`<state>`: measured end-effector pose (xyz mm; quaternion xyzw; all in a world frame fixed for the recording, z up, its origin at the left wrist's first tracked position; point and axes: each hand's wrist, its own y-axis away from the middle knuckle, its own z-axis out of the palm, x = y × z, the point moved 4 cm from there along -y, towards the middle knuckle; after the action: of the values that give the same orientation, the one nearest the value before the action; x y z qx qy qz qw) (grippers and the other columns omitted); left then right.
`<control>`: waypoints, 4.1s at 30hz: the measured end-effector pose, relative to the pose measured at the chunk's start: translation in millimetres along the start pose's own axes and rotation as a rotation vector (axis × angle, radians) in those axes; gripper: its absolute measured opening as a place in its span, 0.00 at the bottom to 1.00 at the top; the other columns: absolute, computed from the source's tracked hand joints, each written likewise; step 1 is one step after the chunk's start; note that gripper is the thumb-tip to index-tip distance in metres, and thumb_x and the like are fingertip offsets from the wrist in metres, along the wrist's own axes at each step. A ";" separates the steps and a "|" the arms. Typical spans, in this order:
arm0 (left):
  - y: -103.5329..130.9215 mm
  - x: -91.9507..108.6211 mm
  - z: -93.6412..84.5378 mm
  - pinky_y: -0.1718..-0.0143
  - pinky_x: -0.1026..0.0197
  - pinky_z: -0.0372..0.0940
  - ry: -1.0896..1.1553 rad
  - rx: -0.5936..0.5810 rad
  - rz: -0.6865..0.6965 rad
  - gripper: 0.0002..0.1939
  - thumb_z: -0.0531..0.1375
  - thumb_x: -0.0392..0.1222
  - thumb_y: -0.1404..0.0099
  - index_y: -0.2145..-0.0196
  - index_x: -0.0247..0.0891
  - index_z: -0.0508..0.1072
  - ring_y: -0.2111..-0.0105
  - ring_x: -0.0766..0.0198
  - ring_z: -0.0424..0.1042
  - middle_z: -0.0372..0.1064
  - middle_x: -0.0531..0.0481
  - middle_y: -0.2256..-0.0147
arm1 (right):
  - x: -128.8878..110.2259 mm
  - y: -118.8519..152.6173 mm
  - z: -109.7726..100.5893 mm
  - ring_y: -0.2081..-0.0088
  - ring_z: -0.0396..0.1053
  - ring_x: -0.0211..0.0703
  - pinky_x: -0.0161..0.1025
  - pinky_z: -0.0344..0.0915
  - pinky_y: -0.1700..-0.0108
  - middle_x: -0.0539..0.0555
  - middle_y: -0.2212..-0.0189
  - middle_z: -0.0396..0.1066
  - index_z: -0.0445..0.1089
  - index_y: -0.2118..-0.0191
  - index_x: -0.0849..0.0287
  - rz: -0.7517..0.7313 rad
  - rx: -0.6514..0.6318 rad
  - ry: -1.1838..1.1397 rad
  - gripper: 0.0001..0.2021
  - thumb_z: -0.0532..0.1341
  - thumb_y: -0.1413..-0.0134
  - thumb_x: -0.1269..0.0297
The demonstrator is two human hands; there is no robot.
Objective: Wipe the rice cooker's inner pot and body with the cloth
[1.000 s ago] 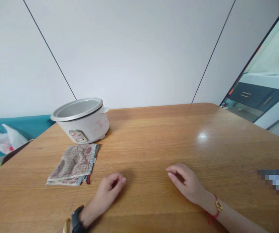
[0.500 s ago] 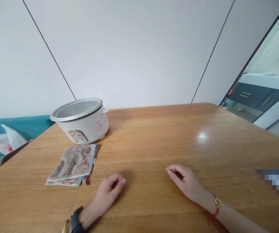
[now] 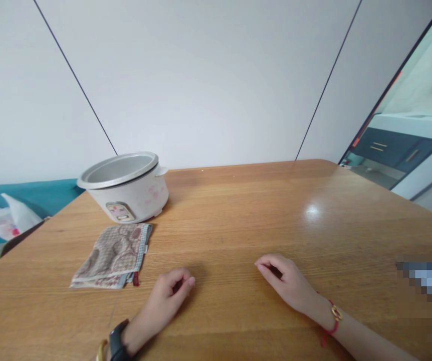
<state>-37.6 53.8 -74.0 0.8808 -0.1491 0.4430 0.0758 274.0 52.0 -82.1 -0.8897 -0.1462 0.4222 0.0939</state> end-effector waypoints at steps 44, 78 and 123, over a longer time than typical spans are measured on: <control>-0.5 -1.6 0.7 0.70 0.63 0.56 -0.030 -0.024 0.010 0.22 0.51 0.54 0.29 0.75 0.38 0.65 0.74 0.64 0.63 0.64 0.52 0.76 | -1.5 -1.3 -0.9 0.65 0.73 0.43 0.41 0.68 0.60 0.52 0.68 0.77 0.74 0.67 0.55 0.011 -0.006 -0.014 0.12 0.56 0.36 0.58; 0.2 -3.1 1.2 0.70 0.62 0.56 -0.033 -0.022 -0.002 0.22 0.51 0.56 0.29 0.75 0.38 0.65 0.73 0.63 0.63 0.64 0.52 0.76 | -2.1 -1.9 -0.8 0.65 0.73 0.43 0.40 0.67 0.60 0.52 0.68 0.77 0.74 0.67 0.55 0.000 -0.025 -0.003 0.12 0.56 0.36 0.59; 1.7 1.0 0.2 0.70 0.63 0.57 -0.050 -0.017 0.029 0.21 0.51 0.54 0.29 0.75 0.38 0.67 0.73 0.64 0.64 0.65 0.52 0.76 | -4.0 -2.2 -1.0 0.65 0.74 0.44 0.41 0.68 0.60 0.54 0.68 0.77 0.75 0.67 0.55 -0.015 -0.020 0.022 0.14 0.55 0.35 0.57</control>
<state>-37.4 51.9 -73.3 0.8886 -0.1673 0.4208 0.0730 272.0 52.7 -77.9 -0.8941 -0.1560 0.4101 0.0899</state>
